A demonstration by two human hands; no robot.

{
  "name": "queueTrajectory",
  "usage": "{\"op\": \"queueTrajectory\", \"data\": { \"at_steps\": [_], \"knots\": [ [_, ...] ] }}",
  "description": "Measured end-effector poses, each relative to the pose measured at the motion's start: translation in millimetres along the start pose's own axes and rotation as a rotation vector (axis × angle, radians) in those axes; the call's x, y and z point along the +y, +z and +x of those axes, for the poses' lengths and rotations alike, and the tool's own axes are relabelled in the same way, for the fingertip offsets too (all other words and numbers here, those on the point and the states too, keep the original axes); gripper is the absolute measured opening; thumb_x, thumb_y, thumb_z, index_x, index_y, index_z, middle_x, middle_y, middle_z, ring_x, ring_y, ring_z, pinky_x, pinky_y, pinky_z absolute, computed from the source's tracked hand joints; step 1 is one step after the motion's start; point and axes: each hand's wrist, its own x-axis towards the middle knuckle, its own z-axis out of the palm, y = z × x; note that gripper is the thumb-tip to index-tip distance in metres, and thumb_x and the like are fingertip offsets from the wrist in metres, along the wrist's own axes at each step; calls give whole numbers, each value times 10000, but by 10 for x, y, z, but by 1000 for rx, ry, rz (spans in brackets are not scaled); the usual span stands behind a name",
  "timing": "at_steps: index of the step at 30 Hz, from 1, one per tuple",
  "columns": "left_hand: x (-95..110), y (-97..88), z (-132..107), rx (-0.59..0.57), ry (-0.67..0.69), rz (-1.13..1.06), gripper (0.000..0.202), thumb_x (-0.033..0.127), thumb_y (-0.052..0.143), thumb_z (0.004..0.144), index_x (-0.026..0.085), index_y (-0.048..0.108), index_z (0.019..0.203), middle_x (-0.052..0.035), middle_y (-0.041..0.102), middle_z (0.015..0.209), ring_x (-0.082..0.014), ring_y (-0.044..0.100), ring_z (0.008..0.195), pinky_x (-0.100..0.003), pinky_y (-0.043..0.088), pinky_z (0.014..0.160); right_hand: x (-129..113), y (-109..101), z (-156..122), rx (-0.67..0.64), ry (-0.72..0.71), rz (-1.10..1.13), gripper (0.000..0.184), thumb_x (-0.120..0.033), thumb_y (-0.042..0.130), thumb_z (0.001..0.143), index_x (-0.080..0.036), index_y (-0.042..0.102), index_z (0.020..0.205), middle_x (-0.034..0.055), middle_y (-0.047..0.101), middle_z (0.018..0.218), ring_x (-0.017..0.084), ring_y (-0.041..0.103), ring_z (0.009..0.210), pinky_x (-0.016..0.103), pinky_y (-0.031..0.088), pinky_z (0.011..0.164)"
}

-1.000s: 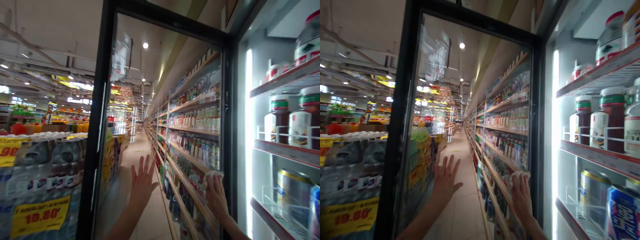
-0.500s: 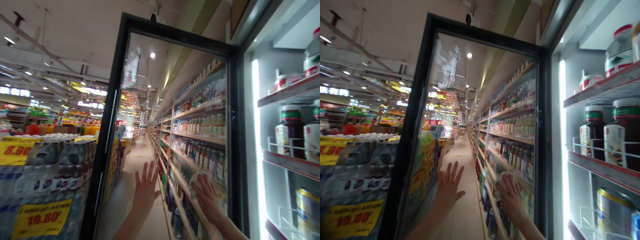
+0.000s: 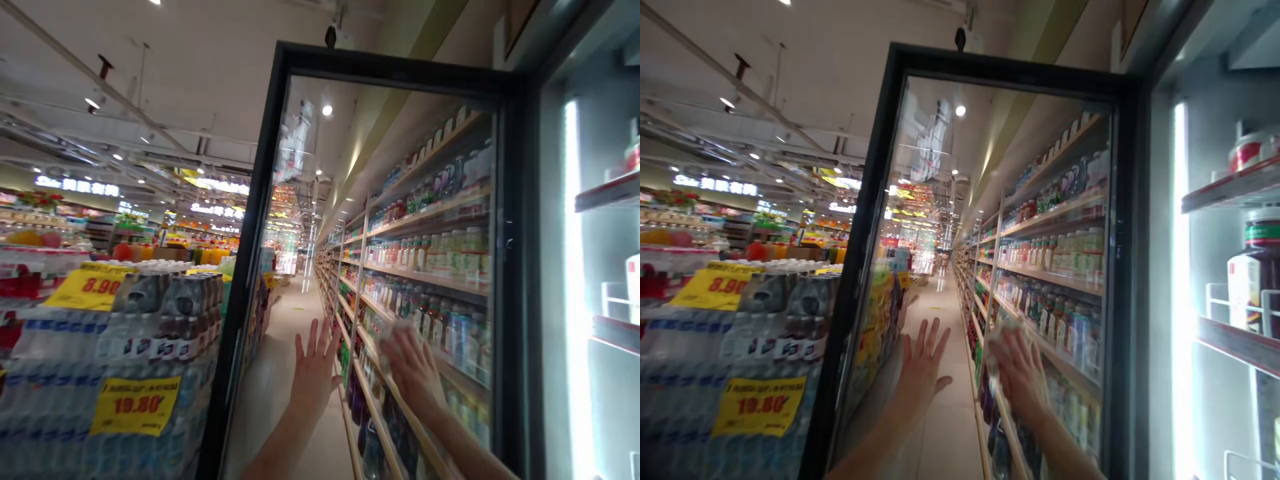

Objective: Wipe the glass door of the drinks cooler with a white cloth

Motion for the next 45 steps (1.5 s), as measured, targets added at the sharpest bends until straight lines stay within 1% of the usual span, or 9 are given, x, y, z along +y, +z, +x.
{"op": "queueTrajectory", "data": {
  "at_steps": [4, 10, 17, 22, 26, 32, 37, 40, 45],
  "knots": [
    [13, 23, -48, -2, -11, -7, 851, 528, 611, 729, 253, 217, 1431, -98, 270, 1488, -315, 196, 1380, -559, 292, 1032, 151, -60, 460, 118, 270, -31, 504, -191, 432, 840, -304, 444, 1331, 47, 235, 1507, 327, 207, 1376, 545, 340, 1013],
    [30, 104, -258, 45, 33, 95, 829, 391, 688, 700, 232, 287, 1408, -82, 236, 1500, -311, 164, 1389, -522, 342, 1021, -213, 18, -1, -26, -256, 41, 612, -76, 461, 741, -350, 482, 1288, -18, 354, 1456, 242, 222, 1379, 449, 306, 1059],
    [6, 88, -286, 16, 15, 47, 806, 390, 662, 735, 240, 261, 1418, -82, 244, 1497, -309, 184, 1383, -525, 322, 1044, -10, -15, 860, 152, 203, 41, 465, -172, 409, 854, -264, 484, 1303, 70, 309, 1476, 307, 203, 1380, 544, 311, 1034],
    [-48, 20, -271, 49, 39, -83, 657, 195, 493, 848, 252, 199, 1433, -67, 307, 1473, -253, 254, 1367, -478, 358, 1039, -464, 118, 364, 56, -171, 147, 553, -48, 403, 785, -278, 506, 1277, 16, 420, 1416, 218, 253, 1372, 446, 320, 1076],
    [43, -141, -184, 93, -99, -391, 551, 138, 290, 917, 215, 153, 1445, -77, 352, 1453, -168, 297, 1351, -376, 410, 1024, -657, 205, 248, 67, -210, 185, 515, -41, 394, 799, -271, 542, 1236, 22, 470, 1377, 213, 301, 1353, 448, 349, 1060],
    [426, -112, -92, 123, 93, -669, 608, 364, 357, 921, 128, 151, 1441, -153, 312, 1462, -229, 251, 1371, -437, 381, 1050, -280, 138, 323, 201, -132, 288, 611, -243, 465, 855, -249, 255, 1428, 91, 287, 1483, 254, 322, 1341, 457, 396, 1030],
    [594, -5, 230, 224, -79, -536, 548, 376, 441, 880, 122, 353, 1358, -162, 491, 1315, -271, 428, 1239, -489, 388, 1009, 77, 99, 223, 236, 135, 77, 619, -255, 371, 889, -285, 128, 1457, 58, 200, 1513, 302, 221, 1376, 597, 233, 1072],
    [486, -18, 516, 299, -106, -432, 426, 384, 467, 868, 176, 493, 1239, -119, 504, 1303, -256, 446, 1200, -462, 377, 1002, 102, 122, 199, 243, 109, 33, 623, -269, 359, 887, -285, 115, 1460, 48, 181, 1518, 297, 221, 1376, 572, 236, 1078],
    [37, -103, 702, 474, 234, -180, 279, 262, 413, 902, 220, 542, 1145, -49, 503, 1307, -215, 388, 1250, -432, 298, 1042, 83, 123, 185, 271, 99, 2, 632, -258, 363, 882, -269, 110, 1461, 47, 178, 1519, 292, 231, 1374, 551, 253, 1077]
  ]
}}
